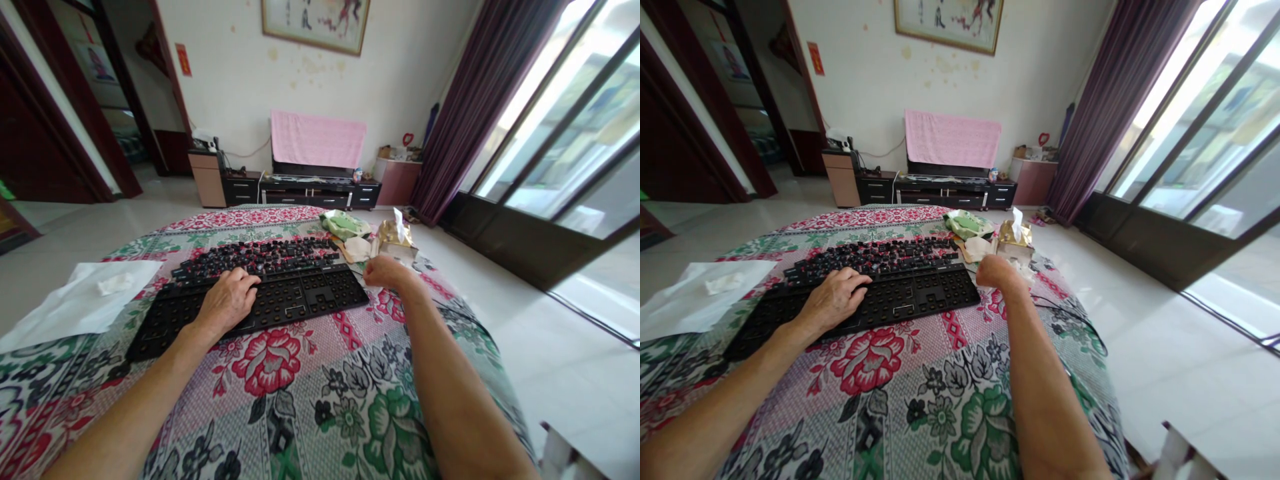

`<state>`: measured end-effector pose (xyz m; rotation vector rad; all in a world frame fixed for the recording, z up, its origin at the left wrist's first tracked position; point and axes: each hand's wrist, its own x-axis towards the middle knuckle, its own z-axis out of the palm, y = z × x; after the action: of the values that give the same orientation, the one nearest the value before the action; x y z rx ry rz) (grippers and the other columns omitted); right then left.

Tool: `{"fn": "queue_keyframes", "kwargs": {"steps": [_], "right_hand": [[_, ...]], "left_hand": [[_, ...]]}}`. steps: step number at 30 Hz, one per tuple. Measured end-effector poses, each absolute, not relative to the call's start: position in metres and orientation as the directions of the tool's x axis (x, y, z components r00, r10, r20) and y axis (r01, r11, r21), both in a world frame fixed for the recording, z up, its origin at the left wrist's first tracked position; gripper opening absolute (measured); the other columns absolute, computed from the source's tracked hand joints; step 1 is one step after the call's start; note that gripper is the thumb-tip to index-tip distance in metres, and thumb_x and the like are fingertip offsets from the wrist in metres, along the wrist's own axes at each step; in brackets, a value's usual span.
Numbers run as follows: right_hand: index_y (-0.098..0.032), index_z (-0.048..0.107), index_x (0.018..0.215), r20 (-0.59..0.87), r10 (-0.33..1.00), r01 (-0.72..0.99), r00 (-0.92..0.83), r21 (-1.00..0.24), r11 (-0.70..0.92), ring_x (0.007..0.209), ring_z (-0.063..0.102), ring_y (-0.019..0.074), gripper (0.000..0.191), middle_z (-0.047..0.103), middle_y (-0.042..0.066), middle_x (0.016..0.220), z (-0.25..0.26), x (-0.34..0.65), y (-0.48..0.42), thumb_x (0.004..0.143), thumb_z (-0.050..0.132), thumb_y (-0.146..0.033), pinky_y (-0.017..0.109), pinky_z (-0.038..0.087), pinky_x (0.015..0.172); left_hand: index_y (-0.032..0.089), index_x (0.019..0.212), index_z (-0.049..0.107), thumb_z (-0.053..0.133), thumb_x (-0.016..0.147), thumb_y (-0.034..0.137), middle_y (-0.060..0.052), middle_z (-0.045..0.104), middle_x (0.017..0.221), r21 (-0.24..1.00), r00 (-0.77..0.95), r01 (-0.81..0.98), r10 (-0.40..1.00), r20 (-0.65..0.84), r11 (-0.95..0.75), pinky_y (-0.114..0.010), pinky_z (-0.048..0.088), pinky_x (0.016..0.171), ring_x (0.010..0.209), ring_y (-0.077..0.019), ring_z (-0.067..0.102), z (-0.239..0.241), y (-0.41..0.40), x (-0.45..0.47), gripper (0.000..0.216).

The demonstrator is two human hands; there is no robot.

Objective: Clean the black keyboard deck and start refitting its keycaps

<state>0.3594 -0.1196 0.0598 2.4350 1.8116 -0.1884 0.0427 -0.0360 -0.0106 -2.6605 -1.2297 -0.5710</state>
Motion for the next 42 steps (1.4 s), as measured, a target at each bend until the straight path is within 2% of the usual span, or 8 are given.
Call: {"fn": "queue_keyframes", "kwargs": {"steps": [6, 13, 18, 22, 26, 31, 35, 42], "right_hand": [[-0.015, 0.07, 0.071, -0.135, 0.971, 0.969, 0.196, -0.123, -0.213, 0.062, 0.059, 0.0144, 0.018, 0.066, 0.006, 0.067, 0.054, 0.345, -0.115, 0.068, 0.053, -0.016, 0.022, 0.039, 0.054], [-0.012, 0.071, 0.076, -0.05, 0.948, 0.945, 0.316, -0.075, -0.319, 0.063, 0.058, 0.0166, 0.021, 0.067, 0.011, 0.071, 0.046, 0.355, -0.11, 0.067, 0.052, -0.014, 0.024, 0.039, 0.055], [-0.017, 0.071, 0.075, 0.006, 0.966, 0.942, 0.26, -0.223, -0.252, 0.065, 0.059, 0.0143, 0.018, 0.068, 0.005, 0.071, 0.042, 0.345, -0.106, 0.066, 0.055, -0.016, 0.021, 0.04, 0.058], [-0.015, 0.07, 0.071, -0.014, 0.948, 0.932, 0.317, -0.18, -0.314, 0.068, 0.06, 0.0176, 0.018, 0.067, 0.009, 0.072, 0.037, 0.336, -0.102, 0.064, 0.054, -0.012, 0.025, 0.041, 0.061], [-0.014, 0.07, 0.074, 0.047, 0.913, 0.903, 0.404, -0.181, -0.39, 0.069, 0.059, 0.0198, 0.02, 0.066, 0.011, 0.072, 0.037, 0.347, -0.104, 0.064, 0.053, -0.012, 0.028, 0.041, 0.061], [-0.016, 0.069, 0.075, 0.173, 0.936, 0.874, 0.307, -0.44, -0.205, 0.06, 0.054, 0.0146, 0.02, 0.062, 0.004, 0.063, 0.038, 0.337, -0.099, 0.064, 0.052, -0.016, 0.025, 0.039, 0.059], [-0.016, 0.068, 0.081, 0.23, 0.956, 0.796, 0.183, -0.605, -0.006, 0.056, 0.051, 0.0118, 0.024, 0.062, 0.002, 0.067, 0.029, 0.304, -0.092, 0.066, 0.05, -0.017, 0.023, 0.039, 0.057], [-0.017, 0.066, 0.086, 0.222, 0.974, 0.671, 0.038, -0.728, 0.139, 0.064, 0.053, 0.012, 0.03, 0.064, 0.001, 0.074, 0.013, 0.26, -0.09, 0.061, 0.049, -0.012, 0.023, 0.04, 0.062]], "left_hand": [[0.021, 0.099, 0.066, 0.043, 0.083, 0.027, -0.007, 0.059, 0.093, 0.023, 0.594, 0.752, 0.694, 0.407, -0.658, -0.032, 0.044, 0.081, 0.084, -0.0207, 0.052, -0.013, -0.034, 0.042, 0.029], [0.021, 0.098, 0.066, 0.043, 0.082, 0.027, -0.006, 0.059, 0.091, 0.016, 0.6, 0.741, 0.673, 0.433, -0.671, -0.033, 0.044, 0.081, 0.083, -0.0208, 0.052, -0.014, -0.032, 0.041, 0.028], [0.021, 0.098, 0.066, 0.044, 0.082, 0.026, -0.006, 0.059, 0.091, 0.014, 0.598, 0.745, 0.676, 0.43, -0.667, -0.032, 0.044, 0.079, 0.082, -0.0207, 0.052, -0.014, -0.033, 0.042, 0.028], [0.021, 0.099, 0.066, 0.044, 0.083, 0.026, -0.006, 0.059, 0.091, 0.008, 0.598, 0.746, 0.675, 0.433, -0.666, -0.032, 0.043, 0.08, 0.083, -0.0209, 0.052, -0.013, -0.034, 0.042, 0.028], [0.021, 0.097, 0.066, 0.044, 0.082, 0.024, -0.006, 0.058, 0.09, 0.024, 0.595, 0.743, 0.676, 0.435, -0.669, -0.032, 0.044, 0.079, 0.082, -0.0209, 0.051, -0.012, -0.035, 0.042, 0.026], [0.02, 0.096, 0.066, 0.045, 0.082, 0.023, -0.007, 0.059, 0.089, 0.042, 0.592, 0.738, 0.676, 0.438, -0.674, -0.033, 0.044, 0.079, 0.082, -0.0216, 0.052, -0.011, -0.035, 0.043, 0.025], [0.02, 0.099, 0.064, 0.045, 0.082, 0.023, -0.007, 0.059, 0.091, 0.042, 0.604, 0.727, 0.667, 0.436, -0.686, -0.034, 0.044, 0.08, 0.084, -0.0217, 0.053, -0.009, -0.036, 0.042, 0.025], [0.019, 0.106, 0.06, 0.049, 0.082, 0.024, -0.007, 0.06, 0.096, 0.11, 0.6, 0.668, 0.62, 0.506, -0.736, -0.035, 0.045, 0.085, 0.089, -0.0206, 0.055, -0.006, -0.044, 0.044, 0.026]]}}
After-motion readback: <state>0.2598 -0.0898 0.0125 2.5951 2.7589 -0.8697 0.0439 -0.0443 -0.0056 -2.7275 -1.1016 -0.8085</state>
